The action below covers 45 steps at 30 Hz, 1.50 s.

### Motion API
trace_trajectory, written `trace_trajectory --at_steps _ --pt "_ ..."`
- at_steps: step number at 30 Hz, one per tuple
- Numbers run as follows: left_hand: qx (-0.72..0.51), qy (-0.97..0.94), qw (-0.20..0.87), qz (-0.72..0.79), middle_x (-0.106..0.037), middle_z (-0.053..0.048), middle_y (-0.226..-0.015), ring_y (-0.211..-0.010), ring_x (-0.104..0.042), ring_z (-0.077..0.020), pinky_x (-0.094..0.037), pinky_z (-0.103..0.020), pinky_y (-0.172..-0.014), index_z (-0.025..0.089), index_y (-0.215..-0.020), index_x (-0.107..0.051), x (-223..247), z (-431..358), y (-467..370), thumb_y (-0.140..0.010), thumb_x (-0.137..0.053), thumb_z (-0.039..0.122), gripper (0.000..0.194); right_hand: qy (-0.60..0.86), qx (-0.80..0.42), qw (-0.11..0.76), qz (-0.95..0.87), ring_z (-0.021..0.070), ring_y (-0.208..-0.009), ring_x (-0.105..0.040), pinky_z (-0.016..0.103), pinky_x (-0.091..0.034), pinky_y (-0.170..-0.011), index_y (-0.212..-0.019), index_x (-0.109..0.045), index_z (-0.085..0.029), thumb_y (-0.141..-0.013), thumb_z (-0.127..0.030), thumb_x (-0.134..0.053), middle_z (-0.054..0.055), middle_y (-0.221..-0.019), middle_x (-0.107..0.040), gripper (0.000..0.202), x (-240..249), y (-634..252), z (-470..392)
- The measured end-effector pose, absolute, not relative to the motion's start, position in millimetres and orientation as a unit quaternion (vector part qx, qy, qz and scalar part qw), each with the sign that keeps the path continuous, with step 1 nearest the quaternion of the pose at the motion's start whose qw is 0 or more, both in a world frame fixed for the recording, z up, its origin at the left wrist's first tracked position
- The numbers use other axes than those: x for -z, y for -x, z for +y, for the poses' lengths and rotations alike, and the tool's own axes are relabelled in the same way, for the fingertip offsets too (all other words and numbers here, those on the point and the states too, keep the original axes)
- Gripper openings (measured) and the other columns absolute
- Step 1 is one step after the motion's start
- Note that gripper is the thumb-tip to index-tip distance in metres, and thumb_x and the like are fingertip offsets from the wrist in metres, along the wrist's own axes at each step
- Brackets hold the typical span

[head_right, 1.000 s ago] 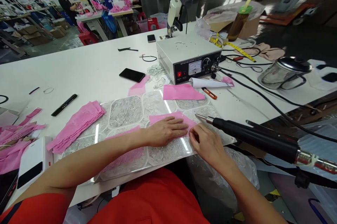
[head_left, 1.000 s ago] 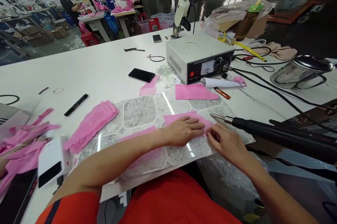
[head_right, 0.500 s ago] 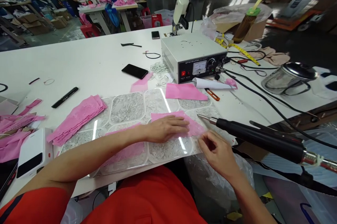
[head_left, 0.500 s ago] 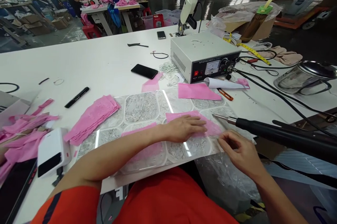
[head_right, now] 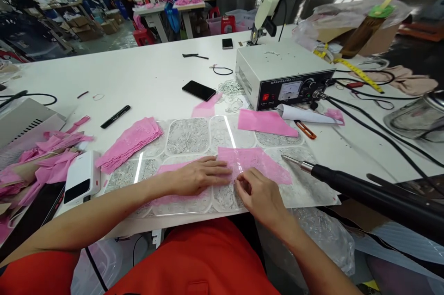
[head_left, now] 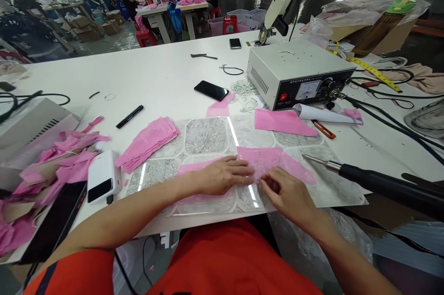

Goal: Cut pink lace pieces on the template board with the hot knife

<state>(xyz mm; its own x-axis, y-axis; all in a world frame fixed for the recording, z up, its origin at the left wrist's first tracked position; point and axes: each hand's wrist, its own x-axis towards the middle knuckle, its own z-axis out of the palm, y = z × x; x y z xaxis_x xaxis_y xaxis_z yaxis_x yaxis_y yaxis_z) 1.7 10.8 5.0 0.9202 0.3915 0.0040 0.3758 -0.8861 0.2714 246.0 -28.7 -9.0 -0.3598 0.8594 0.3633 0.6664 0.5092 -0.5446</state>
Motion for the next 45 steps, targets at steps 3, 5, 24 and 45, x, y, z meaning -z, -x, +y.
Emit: trace_trajectory --at_steps 3,5,24,45 --pt "0.0 -0.973 0.114 0.199 -0.053 -0.006 -0.155 -0.15 -0.042 -0.0226 -0.032 -0.043 -0.126 0.023 -0.146 -0.058 -4 9 -4 -0.1 -0.048 0.009 0.049 0.485 -0.112 0.302 -0.813 0.0109 -0.058 -0.059 0.023 -0.044 -0.054 -0.073 -0.058 -0.021 -0.092 -0.028 -0.058 0.0 -0.068 -0.063 0.02 16 -240 -28" --pt "0.005 -0.974 0.107 0.199 -0.053 -0.006 -0.155 -0.15 -0.042 -0.0212 -0.03 -0.042 -0.127 0.024 -0.146 -0.058 -3 10 -5 -0.101 -0.047 0.01 0.048 0.494 -0.09 0.29 -0.815 0.0114 -0.057 -0.059 0.024 -0.042 -0.054 -0.072 -0.057 -0.021 -0.092 -0.028 -0.059 0.0 -0.068 -0.063 0.021 19 -238 -29" --pt "-0.002 -0.967 0.137 0.216 -0.053 -0.005 -0.155 -0.152 -0.04 -0.0206 -0.028 -0.041 -0.127 0.022 -0.144 -0.059 -6 21 -16 -0.1 -0.045 0.006 0.049 0.523 -0.092 0.276 -0.801 0.0114 -0.055 -0.055 0.025 -0.041 -0.054 -0.072 -0.057 -0.022 -0.094 -0.033 -0.056 0.0 -0.065 -0.061 0.025 14 -237 -35" --pt "-0.028 -0.97 0.132 0.203 -0.056 -0.003 -0.152 -0.148 -0.045 -0.0241 -0.033 -0.049 -0.125 0.026 -0.14 -0.063 0 25 -20 -0.1 -0.046 0.005 0.049 0.533 -0.07 0.287 -0.793 0.011 -0.055 -0.053 0.025 -0.038 -0.055 -0.073 -0.056 -0.022 -0.095 -0.032 -0.052 -0.001 -0.066 -0.06 0.025 19 -237 -41"
